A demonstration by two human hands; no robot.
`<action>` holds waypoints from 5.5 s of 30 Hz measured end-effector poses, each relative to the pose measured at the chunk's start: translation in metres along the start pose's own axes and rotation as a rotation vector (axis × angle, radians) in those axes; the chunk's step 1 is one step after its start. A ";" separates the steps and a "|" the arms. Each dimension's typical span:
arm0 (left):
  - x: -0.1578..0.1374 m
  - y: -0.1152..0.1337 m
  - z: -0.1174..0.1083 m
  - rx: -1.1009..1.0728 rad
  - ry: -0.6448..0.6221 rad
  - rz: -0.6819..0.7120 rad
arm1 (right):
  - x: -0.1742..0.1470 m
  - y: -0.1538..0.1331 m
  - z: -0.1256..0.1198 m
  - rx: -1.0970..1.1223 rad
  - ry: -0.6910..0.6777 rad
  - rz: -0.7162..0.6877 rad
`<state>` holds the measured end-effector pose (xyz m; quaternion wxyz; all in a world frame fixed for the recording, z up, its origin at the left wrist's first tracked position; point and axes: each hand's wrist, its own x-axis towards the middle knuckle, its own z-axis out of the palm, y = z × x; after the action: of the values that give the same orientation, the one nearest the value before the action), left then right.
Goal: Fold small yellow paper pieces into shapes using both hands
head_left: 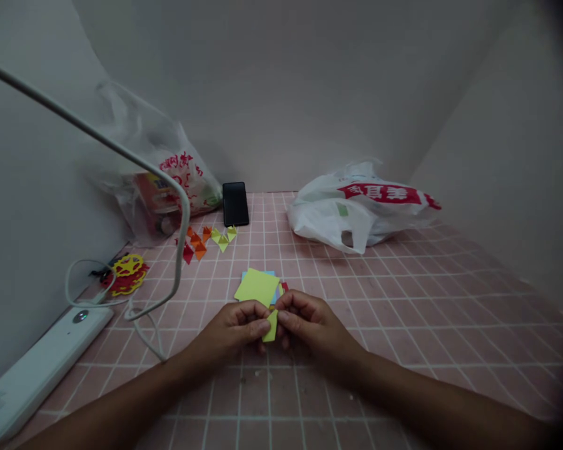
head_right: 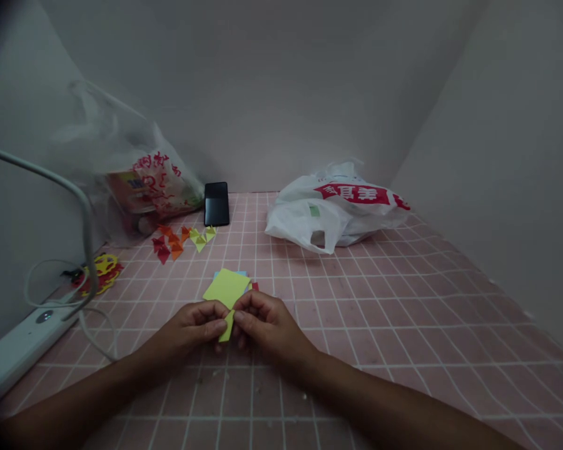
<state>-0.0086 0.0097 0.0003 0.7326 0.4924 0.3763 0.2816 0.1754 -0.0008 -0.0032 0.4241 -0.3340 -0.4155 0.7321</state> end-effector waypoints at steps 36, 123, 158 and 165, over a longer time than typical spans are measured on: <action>-0.007 -0.005 0.010 1.040 0.266 0.637 | 0.000 0.010 -0.004 -0.327 0.001 -0.128; -0.005 0.003 0.010 0.659 0.178 0.325 | 0.000 0.005 -0.001 -0.350 -0.011 -0.034; -0.005 0.000 0.009 0.493 0.196 0.263 | -0.001 0.004 -0.002 -0.327 0.026 -0.068; -0.005 0.000 0.009 0.289 0.171 0.176 | 0.000 0.000 0.000 -0.405 0.027 -0.115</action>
<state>-0.0038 0.0017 0.0040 0.5921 0.5978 0.4292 0.3285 0.1758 -0.0011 -0.0028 0.3951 -0.3979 -0.5668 0.6036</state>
